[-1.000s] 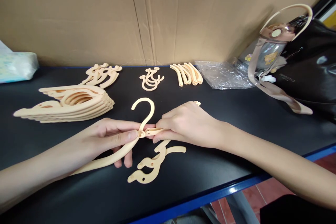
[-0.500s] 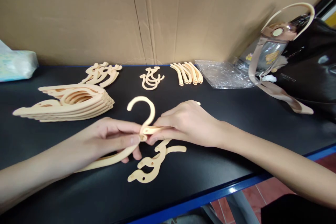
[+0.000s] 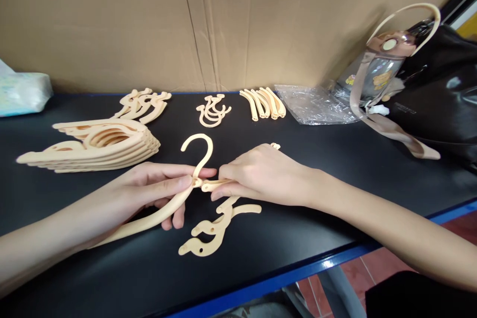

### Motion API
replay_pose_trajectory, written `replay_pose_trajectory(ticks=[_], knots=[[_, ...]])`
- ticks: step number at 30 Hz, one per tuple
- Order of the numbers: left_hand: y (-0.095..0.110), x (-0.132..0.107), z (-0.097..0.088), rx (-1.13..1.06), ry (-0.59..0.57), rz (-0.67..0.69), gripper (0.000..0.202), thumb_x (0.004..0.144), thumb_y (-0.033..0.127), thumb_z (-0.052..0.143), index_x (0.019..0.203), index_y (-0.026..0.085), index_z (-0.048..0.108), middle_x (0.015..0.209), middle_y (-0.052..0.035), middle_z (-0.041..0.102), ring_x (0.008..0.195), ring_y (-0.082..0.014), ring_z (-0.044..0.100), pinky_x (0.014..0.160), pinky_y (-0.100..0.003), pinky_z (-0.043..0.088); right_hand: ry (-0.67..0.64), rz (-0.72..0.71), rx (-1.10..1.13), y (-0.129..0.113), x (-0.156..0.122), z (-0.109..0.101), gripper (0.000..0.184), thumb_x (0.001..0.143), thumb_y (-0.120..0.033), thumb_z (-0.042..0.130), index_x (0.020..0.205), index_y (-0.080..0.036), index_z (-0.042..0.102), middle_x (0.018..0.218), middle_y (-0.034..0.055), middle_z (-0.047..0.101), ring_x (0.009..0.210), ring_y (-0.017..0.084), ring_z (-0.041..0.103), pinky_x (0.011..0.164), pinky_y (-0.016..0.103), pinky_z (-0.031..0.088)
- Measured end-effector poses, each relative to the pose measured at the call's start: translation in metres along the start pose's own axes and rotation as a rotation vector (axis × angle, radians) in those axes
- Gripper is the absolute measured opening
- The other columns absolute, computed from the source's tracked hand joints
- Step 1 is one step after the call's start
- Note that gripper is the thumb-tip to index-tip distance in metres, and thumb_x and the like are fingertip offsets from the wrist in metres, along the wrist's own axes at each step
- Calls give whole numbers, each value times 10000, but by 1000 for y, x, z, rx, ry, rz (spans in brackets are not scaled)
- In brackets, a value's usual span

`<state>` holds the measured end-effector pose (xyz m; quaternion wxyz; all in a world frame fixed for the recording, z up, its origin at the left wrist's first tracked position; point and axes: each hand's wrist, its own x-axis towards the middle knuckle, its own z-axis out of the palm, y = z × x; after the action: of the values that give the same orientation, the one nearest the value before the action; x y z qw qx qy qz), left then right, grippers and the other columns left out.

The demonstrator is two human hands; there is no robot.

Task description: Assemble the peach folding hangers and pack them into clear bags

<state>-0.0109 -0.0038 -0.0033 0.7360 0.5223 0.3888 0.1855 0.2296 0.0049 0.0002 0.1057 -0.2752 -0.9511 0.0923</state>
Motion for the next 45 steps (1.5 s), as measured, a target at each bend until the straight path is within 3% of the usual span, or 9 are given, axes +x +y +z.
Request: replay_pose_trajectory(ticks=[5,20,24,28,33,38,41,45], knots=[[-1,0,-2,39,-73,7,279,961,360,602,1197,268,720,603,10,720,566,-77,649,556,-109,510,3,-27,-6,-2,1,1,450,1022,-446,426,808,-150,690,681,26,678,595,122,614,536,246,295],[-5,3,-2,117,-117,147,219,972,283,592,1122,316,748,728,54,745,688,-66,684,602,-94,491,38,-14,27,-4,3,2,445,1012,-442,457,780,-163,714,639,10,657,568,110,597,526,243,299],[-4,2,2,185,-48,194,222,954,252,607,1100,326,756,759,68,743,733,-62,677,689,-109,512,75,21,91,-5,2,3,375,1001,-424,494,862,-179,743,679,2,694,575,107,618,521,242,303],[-4,2,3,280,15,228,216,962,303,587,1089,300,762,722,59,727,702,-62,655,677,-113,518,66,91,104,-7,3,5,373,1000,-423,501,836,-179,731,710,0,712,584,99,610,530,242,293],[-16,5,3,333,119,321,239,955,355,592,1133,285,735,731,51,715,645,-66,650,594,-108,533,37,250,151,-9,8,5,363,992,-443,512,820,-191,709,560,-45,560,483,80,454,517,241,251],[-31,5,0,402,253,369,393,933,396,611,1319,324,613,1075,-2,747,784,-134,696,540,-160,569,200,542,102,14,4,-2,308,973,-476,514,894,-209,646,503,-82,435,465,90,368,524,242,260],[-32,2,-3,570,340,422,356,951,396,575,1305,378,609,1092,24,733,653,-100,631,510,-178,533,213,653,156,34,-4,-6,340,934,-534,537,833,-209,557,522,-79,468,495,100,413,521,245,293],[-29,-1,-7,893,467,492,298,968,376,542,1255,387,619,1015,40,701,558,-87,520,532,-231,466,163,685,115,46,-7,-5,403,920,-545,536,708,-207,484,639,-38,537,556,103,429,535,255,309]])
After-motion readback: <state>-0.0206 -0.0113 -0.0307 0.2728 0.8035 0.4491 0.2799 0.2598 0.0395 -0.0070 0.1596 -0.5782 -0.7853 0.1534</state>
